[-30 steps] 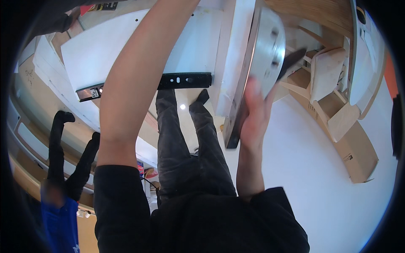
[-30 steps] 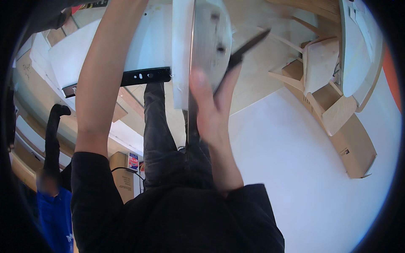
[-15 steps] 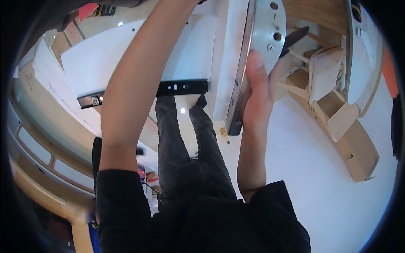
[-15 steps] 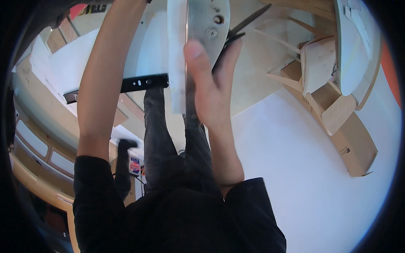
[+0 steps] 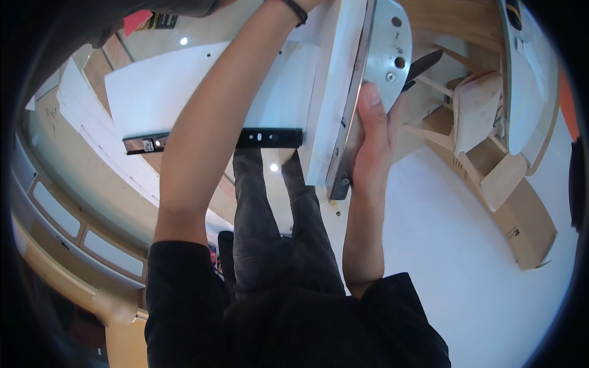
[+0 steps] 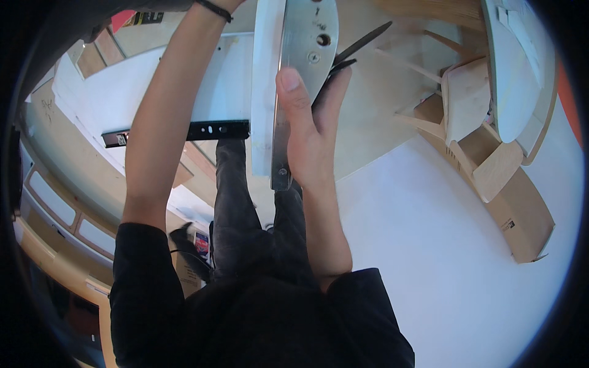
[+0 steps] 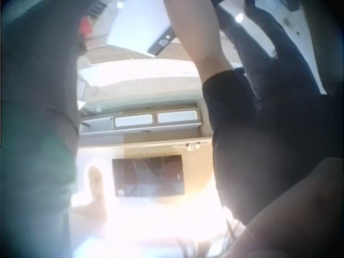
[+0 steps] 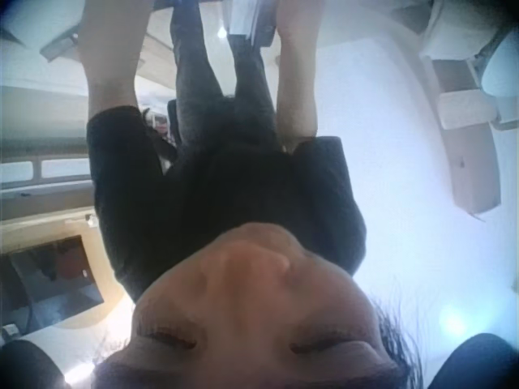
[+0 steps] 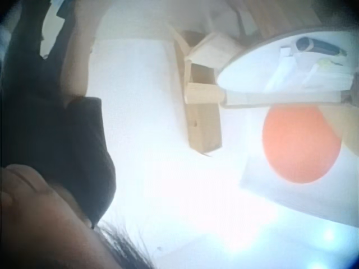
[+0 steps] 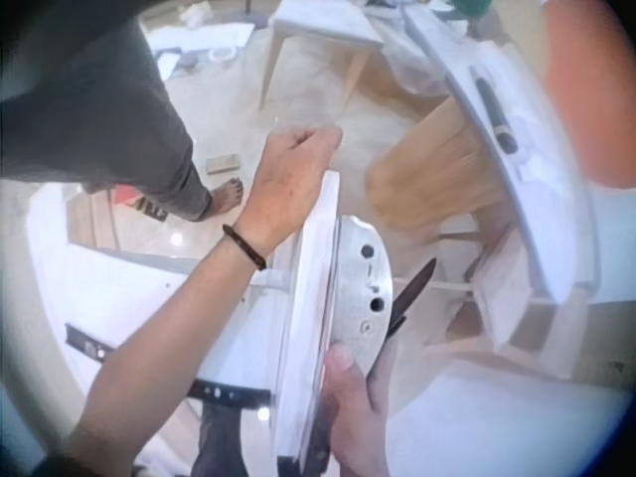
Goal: The person assembles a white cabinet by attaching a metal bracket to its side using a utility knife and a metal file. They repeatedly scrape and file the bracket and cabinet edge to smooth the fit, then use the knife to trim excess material along the joint.
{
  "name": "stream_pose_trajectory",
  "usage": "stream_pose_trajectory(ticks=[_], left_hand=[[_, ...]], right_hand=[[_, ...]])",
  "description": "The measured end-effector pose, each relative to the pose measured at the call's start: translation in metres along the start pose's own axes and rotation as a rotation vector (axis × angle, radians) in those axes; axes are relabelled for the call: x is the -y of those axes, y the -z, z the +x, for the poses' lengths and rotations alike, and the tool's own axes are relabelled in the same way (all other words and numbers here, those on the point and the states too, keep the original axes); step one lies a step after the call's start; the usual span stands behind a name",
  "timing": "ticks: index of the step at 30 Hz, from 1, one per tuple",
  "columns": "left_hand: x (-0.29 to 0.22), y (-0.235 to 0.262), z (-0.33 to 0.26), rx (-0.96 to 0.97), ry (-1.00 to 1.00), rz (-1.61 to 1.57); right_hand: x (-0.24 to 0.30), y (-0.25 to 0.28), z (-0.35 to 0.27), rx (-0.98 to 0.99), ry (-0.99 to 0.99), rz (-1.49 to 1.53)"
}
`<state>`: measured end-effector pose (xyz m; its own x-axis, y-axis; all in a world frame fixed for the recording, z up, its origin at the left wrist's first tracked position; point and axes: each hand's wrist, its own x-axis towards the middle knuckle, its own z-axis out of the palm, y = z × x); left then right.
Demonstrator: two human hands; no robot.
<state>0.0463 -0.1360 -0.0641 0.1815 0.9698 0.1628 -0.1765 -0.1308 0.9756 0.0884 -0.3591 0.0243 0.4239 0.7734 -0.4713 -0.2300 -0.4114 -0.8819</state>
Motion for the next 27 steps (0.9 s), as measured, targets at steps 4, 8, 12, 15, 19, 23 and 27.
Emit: stream_pose_trajectory(ticks=[4,8,12,15,19,23,27], left_hand=[[-0.001,-0.001,-0.003,0.007,0.083,-0.009],[-0.001,0.000,-0.003,0.008,0.051,0.024],[0.009,0.001,0.004,0.000,-0.450,0.273],[0.018,0.003,0.010,0.019,-0.624,0.552],[0.024,0.011,0.017,0.094,-0.393,0.420],[0.027,0.001,0.016,-0.011,-0.601,0.470],[0.030,0.001,0.016,0.000,-0.649,0.613]], right_hand=[[0.000,-0.003,-0.016,-0.022,-0.029,-0.024],[-0.001,-0.002,-0.025,-0.012,0.015,-0.086],[-0.006,0.005,-0.024,-0.008,0.002,-0.046],[-0.016,0.012,-0.040,-0.030,-0.068,-0.051],[-0.035,0.014,-0.072,0.006,-0.071,-0.107],[-0.032,0.009,-0.062,-0.149,-0.058,-0.145],[-0.016,0.010,-0.001,-0.116,0.070,-0.206]])
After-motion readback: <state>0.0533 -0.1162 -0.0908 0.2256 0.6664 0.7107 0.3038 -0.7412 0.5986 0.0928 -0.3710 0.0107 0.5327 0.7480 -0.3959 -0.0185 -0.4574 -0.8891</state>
